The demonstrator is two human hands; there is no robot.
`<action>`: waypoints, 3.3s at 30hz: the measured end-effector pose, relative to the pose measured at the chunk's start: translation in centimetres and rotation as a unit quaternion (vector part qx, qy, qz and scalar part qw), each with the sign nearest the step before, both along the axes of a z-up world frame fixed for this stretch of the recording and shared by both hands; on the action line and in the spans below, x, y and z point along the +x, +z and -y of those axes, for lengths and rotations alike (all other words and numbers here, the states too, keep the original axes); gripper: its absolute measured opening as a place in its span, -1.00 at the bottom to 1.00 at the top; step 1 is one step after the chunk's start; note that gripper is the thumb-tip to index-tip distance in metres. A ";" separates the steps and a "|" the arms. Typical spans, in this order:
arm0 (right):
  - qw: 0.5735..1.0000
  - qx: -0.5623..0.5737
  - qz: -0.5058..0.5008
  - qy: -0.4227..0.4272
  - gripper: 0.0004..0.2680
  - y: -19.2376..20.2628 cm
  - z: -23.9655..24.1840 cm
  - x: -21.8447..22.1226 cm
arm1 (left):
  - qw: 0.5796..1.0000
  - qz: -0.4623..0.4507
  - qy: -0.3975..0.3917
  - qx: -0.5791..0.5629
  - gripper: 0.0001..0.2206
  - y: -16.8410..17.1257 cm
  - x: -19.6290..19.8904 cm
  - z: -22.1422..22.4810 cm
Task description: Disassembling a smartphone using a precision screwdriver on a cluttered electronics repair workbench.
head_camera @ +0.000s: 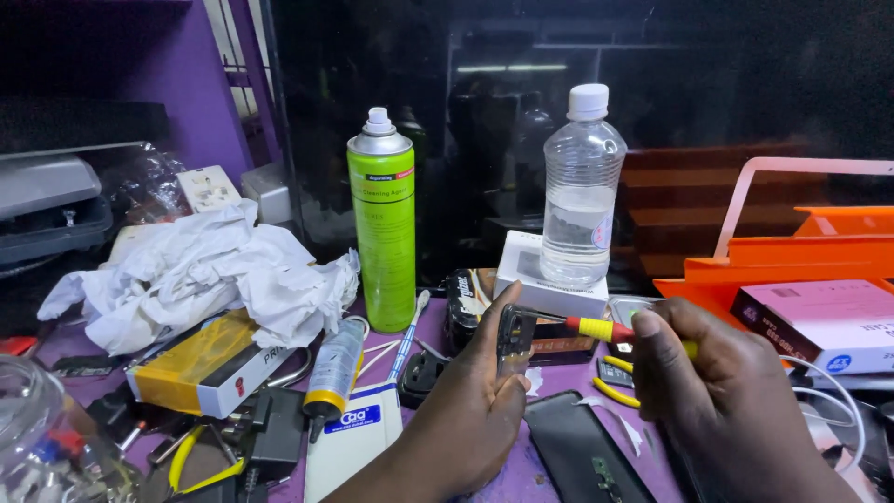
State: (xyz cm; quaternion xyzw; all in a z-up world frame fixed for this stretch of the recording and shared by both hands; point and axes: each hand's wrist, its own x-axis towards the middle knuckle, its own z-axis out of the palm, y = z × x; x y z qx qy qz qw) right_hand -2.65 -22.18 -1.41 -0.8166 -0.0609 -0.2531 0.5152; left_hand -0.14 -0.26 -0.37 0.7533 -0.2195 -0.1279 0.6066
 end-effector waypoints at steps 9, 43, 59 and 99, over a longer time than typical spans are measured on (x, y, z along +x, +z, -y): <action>0.989 -0.057 -0.096 -0.093 -0.86 2.6 -1.1 -0.6 | 1.000 -0.001 0.004 -0.003 -0.21 -0.2 0.1 0.1; 0.999 0.007 0.040 0.022 -0.93 2.0 -0.9 -0.7 | 0.996 0.090 0.012 0.010 -0.27 -1.7 0.9 0.1; 0.866 -0.261 -0.425 -0.040 -0.86 4.1 -0.3 0.8 | 0.989 -0.043 0.135 -0.052 -0.56 0.4 2.5 -0.9; 0.816 -0.257 -0.512 -0.080 -0.85 3.5 -2.0 2.2 | 0.985 -0.047 0.129 -0.106 -0.48 -1.2 3.6 -0.7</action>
